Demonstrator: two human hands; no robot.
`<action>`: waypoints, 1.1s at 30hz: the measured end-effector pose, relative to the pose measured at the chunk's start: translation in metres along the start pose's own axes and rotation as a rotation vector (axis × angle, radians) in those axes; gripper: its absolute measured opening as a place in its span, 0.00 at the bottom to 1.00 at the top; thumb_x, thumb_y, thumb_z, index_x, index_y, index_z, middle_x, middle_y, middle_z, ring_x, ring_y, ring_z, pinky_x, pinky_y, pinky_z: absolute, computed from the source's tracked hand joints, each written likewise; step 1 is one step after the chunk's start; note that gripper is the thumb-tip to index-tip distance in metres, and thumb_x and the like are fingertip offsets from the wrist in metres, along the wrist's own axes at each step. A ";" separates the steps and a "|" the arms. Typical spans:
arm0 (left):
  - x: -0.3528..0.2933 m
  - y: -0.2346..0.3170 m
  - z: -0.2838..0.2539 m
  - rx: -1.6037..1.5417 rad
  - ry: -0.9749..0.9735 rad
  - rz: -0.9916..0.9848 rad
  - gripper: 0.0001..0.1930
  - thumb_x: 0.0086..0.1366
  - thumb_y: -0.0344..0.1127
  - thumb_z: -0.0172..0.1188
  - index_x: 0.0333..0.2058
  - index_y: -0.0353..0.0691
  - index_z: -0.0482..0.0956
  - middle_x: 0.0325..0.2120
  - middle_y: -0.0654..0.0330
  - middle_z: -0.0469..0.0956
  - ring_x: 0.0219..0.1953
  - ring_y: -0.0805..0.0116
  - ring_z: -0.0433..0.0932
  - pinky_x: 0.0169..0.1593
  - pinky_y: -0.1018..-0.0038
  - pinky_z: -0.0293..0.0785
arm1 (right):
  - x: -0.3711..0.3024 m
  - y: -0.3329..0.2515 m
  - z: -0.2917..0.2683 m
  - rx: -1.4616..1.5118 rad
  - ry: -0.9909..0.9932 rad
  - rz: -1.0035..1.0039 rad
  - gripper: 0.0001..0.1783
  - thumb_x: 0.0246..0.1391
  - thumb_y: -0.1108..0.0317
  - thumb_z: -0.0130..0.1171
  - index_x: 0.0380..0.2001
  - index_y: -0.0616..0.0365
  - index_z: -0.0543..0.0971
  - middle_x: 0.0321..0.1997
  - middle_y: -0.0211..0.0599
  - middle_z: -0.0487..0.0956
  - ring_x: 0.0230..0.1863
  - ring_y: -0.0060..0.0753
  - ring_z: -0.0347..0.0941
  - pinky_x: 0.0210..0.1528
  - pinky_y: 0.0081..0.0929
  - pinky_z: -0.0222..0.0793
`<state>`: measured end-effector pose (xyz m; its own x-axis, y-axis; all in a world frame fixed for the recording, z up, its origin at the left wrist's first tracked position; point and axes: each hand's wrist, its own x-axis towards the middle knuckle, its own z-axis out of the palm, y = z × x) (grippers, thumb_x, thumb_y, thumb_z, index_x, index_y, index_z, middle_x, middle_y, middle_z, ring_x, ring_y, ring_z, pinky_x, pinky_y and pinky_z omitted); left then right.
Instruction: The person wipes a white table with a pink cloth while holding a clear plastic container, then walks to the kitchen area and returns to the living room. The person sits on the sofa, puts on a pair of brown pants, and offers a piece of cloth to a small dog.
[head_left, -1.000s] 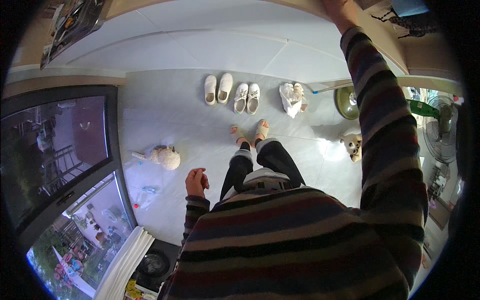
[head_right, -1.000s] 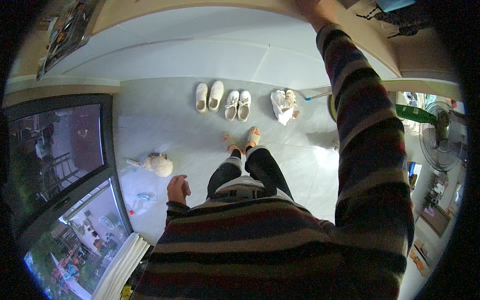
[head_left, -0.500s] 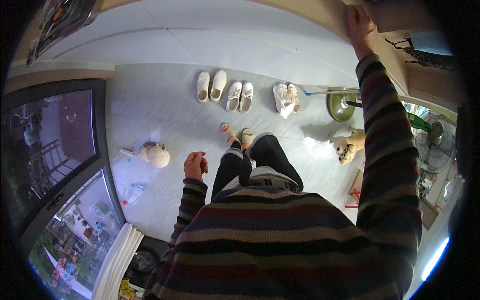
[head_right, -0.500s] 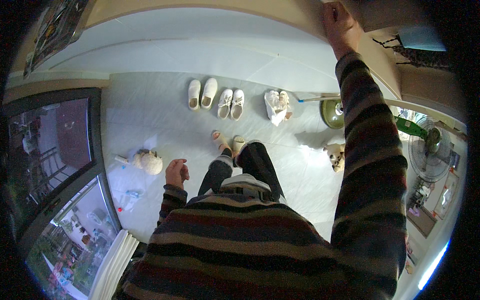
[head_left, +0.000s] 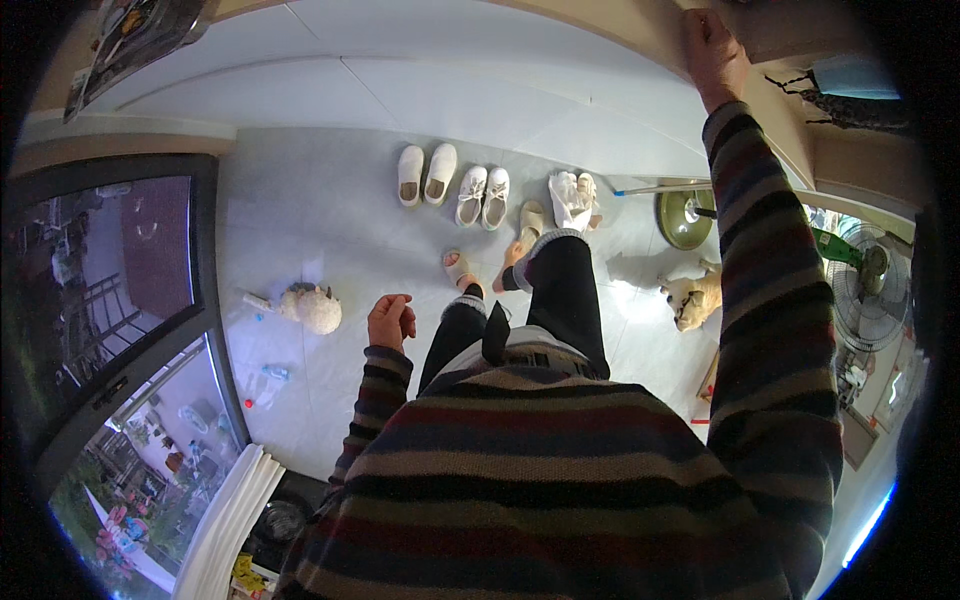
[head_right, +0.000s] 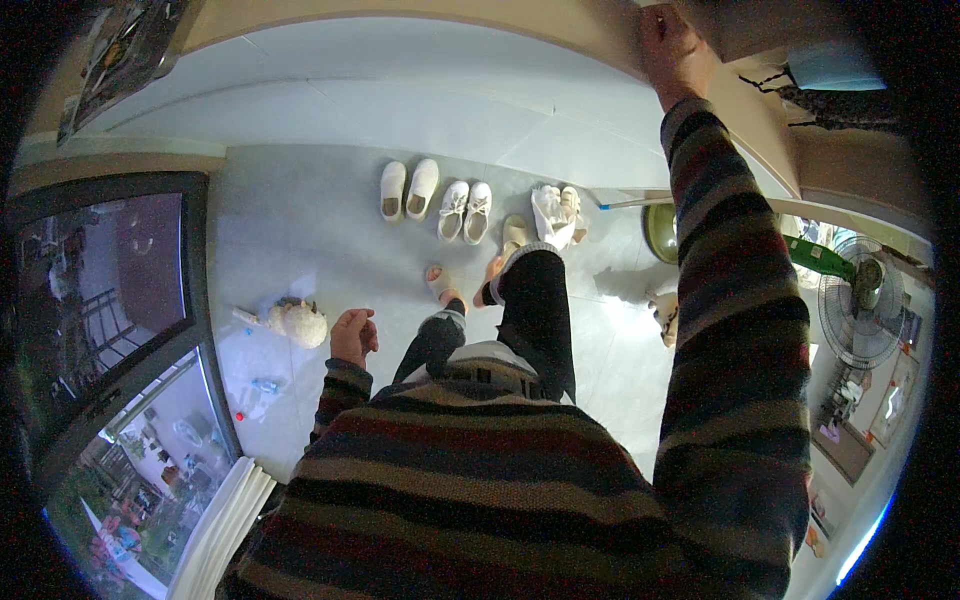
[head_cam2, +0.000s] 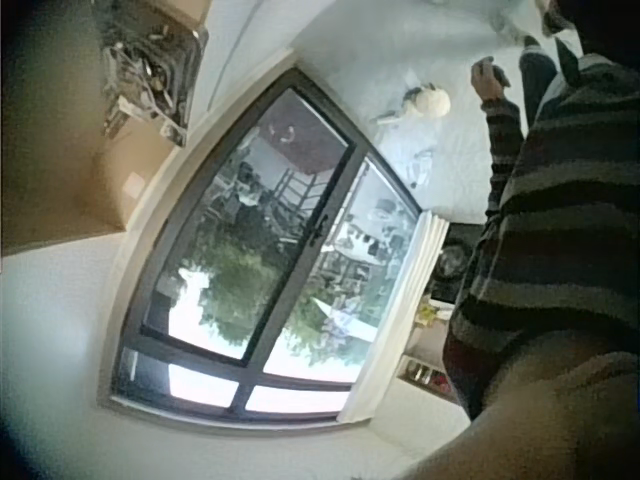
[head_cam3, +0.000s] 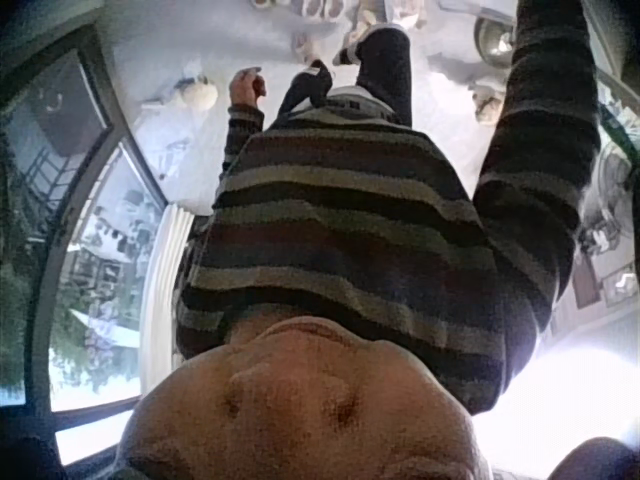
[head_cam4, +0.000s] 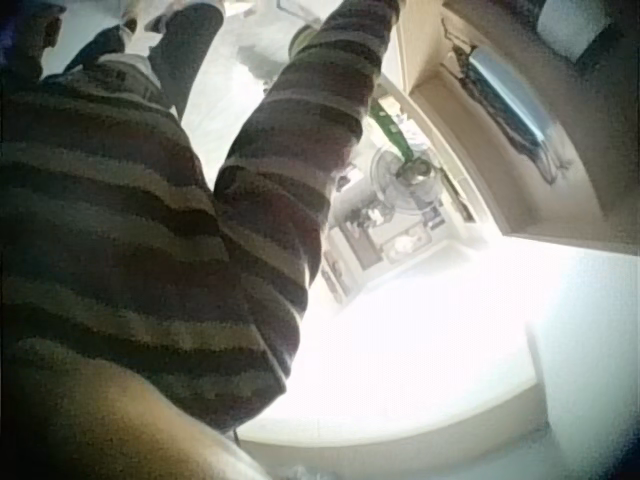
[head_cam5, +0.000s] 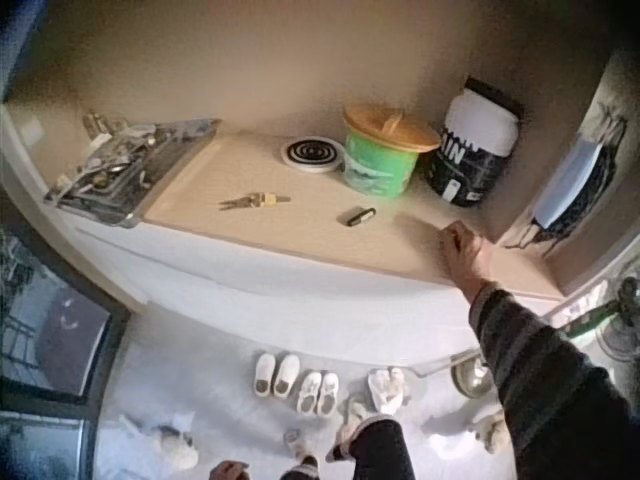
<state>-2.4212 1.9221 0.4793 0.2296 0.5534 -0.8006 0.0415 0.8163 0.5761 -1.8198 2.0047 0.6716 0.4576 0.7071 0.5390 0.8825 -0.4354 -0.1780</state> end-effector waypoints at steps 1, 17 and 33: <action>0.000 -0.001 -0.001 -0.007 -0.005 0.001 0.10 0.69 0.36 0.54 0.40 0.34 0.76 0.19 0.61 0.74 0.15 0.71 0.71 0.18 0.72 0.69 | 0.001 0.010 0.004 -0.073 -0.024 0.036 0.17 0.62 0.47 0.50 0.40 0.43 0.81 0.36 0.42 0.83 0.40 0.53 0.79 0.40 0.40 0.75; -0.022 0.001 -0.022 -0.122 0.166 0.108 0.09 0.68 0.36 0.55 0.37 0.35 0.77 0.17 0.60 0.74 0.12 0.72 0.68 0.16 0.75 0.66 | 0.000 -0.003 0.007 0.021 -0.026 0.063 0.16 0.61 0.49 0.51 0.41 0.43 0.81 0.35 0.36 0.84 0.40 0.46 0.81 0.42 0.38 0.75; -0.012 0.012 -0.028 -0.108 0.128 0.130 0.10 0.69 0.36 0.54 0.38 0.35 0.76 0.17 0.61 0.74 0.13 0.72 0.69 0.16 0.75 0.67 | -0.001 -0.006 0.002 0.014 -0.035 0.069 0.12 0.61 0.55 0.51 0.39 0.44 0.81 0.35 0.42 0.83 0.38 0.51 0.80 0.39 0.41 0.75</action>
<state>-2.4505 1.9302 0.4915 0.1003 0.6659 -0.7393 -0.0863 0.7461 0.6603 -1.8257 2.0079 0.6707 0.5205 0.6950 0.4960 0.8501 -0.4762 -0.2249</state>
